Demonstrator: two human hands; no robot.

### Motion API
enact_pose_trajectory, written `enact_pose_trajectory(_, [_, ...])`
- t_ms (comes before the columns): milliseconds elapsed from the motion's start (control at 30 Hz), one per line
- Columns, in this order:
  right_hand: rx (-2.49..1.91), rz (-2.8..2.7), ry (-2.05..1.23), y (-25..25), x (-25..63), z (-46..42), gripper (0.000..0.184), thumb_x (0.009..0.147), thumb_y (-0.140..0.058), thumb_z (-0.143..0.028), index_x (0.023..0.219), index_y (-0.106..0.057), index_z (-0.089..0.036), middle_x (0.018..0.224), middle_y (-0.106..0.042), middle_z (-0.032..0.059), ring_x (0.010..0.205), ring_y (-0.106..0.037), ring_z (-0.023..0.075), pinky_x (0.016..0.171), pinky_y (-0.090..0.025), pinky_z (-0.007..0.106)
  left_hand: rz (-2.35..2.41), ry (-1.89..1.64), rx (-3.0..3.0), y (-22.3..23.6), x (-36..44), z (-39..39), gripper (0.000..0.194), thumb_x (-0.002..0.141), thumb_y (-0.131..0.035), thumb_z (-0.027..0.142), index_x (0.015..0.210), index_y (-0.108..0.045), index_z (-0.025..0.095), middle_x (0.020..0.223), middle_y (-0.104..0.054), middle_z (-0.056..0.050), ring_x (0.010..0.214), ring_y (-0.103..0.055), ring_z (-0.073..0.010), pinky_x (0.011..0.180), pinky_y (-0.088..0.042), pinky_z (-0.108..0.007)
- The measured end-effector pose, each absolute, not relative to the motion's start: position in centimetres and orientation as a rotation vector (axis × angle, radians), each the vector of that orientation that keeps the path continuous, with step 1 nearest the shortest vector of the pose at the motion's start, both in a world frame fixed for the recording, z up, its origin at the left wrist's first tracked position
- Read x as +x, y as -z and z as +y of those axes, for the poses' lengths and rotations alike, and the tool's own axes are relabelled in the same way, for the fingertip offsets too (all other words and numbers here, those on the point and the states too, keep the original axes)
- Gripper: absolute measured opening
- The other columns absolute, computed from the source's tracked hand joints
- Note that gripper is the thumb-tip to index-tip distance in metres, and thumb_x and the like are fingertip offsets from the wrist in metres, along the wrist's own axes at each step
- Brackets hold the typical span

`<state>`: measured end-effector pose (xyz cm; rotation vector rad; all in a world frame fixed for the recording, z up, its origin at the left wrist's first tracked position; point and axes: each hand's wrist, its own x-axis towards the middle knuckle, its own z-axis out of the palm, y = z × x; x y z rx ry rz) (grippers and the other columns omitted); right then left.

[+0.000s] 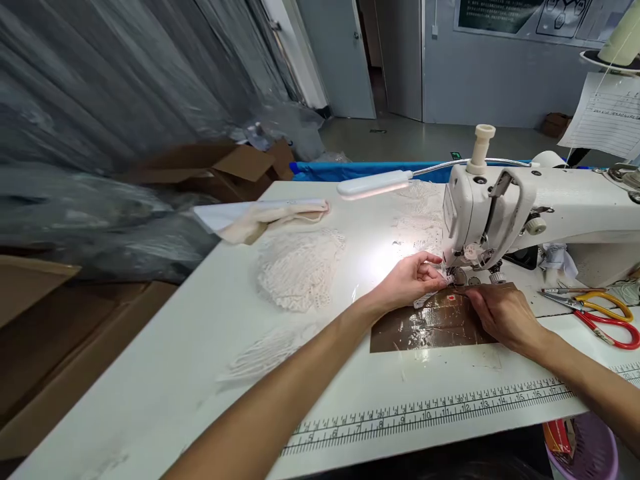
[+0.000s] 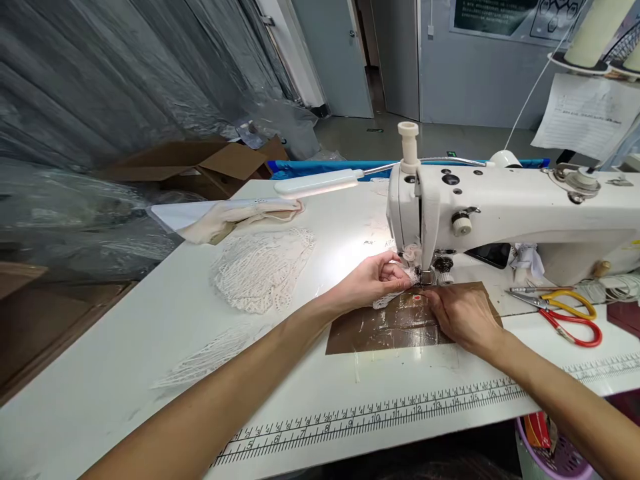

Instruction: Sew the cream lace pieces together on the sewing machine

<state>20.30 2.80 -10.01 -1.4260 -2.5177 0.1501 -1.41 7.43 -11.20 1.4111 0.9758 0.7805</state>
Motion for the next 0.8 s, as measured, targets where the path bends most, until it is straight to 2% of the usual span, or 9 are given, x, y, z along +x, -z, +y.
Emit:
enact_pose_trajectory(67, [-1.541, -2.563, -0.013, 10.0, 19.3, 3.7, 0.049, 0.102, -0.025, -0.042, 0.090, -0.065, -0.017, 0.077, -0.071, 0.0090, 0.063, -0.063, 0.0196, 0.051, -0.029, 0.028, 0.982, -0.797, 1.383, 11.3, -1.4, 7.5, 0.037, 0.074, -0.073, 0.019, 0.104, -0.052, 0.016, 0.073, -0.067, 0.001, 0.070, -0.067, -0.0133, 0.066, -0.051, -0.027])
enact_pose_trajectory(133, [-1.666, -2.576, 0.060, 10.1, 18.6, 4.3, 0.044, 0.102, -0.031, -0.044, 0.097, -0.065, -0.017, 0.082, -0.072, 0.0094, 0.063, -0.064, 0.0213, 0.048, -0.023, 0.029, 0.985, -0.803, 1.371, 11.4, -1.4, 7.5, 0.040, 0.073, -0.073, 0.018, 0.106, -0.050, 0.016, 0.072, -0.067, 0.002, 0.070, -0.066, -0.0131, 0.067, -0.051, -0.028])
enact_pose_trajectory(233, [-1.762, -2.571, 0.102, 10.2, 18.0, 4.6, 0.037, 0.101, -0.035, -0.041, 0.105, -0.063, -0.017, 0.088, -0.073, 0.0097, 0.067, -0.067, 0.0236, 0.048, -0.020, 0.028, 0.986, -0.800, 1.363, 11.5, -1.4, 7.6, 0.043, 0.073, -0.072, 0.017, 0.110, -0.049, 0.015, 0.072, -0.066, 0.002, 0.070, -0.066, -0.0127, 0.067, -0.050, -0.027])
enact_pose_trajectory(400, [-1.806, -2.583, 0.062, 9.9, 17.9, 4.6, 0.033, 0.100, -0.037, -0.038, 0.105, -0.062, -0.018, 0.095, -0.073, 0.0109, 0.077, -0.068, 0.0265, 0.051, -0.028, 0.028, 0.961, -0.801, 1.341, 11.7, -1.5, 7.6, 0.043, 0.074, -0.072, 0.017, 0.111, -0.049, 0.015, 0.073, -0.065, 0.002, 0.070, -0.065, -0.0123, 0.068, -0.050, -0.027])
enact_pose_trajectory(600, [-1.665, -2.542, -0.043, 10.9, 17.9, 5.0, 0.037, 0.099, -0.038, -0.047, 0.093, -0.060, -0.018, 0.091, -0.071, 0.0123, 0.081, -0.067, 0.0258, 0.064, -0.042, 0.030, 0.960, -0.827, 1.364, 11.9, -1.6, 7.5, 0.043, 0.076, -0.069, 0.018, 0.114, -0.050, 0.014, 0.076, -0.066, 0.000, 0.073, -0.066, -0.0136, 0.069, -0.050, -0.028])
enact_pose_trajectory(800, [-1.656, -2.495, -0.096, 11.5, 17.8, 5.1, 0.039, 0.101, -0.031, -0.046, 0.094, -0.058, -0.018, 0.092, -0.070, 0.0121, 0.086, -0.065, 0.0254, 0.075, -0.046, 0.034, 1.003, -0.793, 1.329, 11.6, -1.5, 7.4, 0.051, 0.075, -0.071, 0.017, 0.120, -0.047, 0.014, 0.079, -0.066, 0.000, 0.076, -0.066, -0.0138, 0.073, -0.050, -0.029])
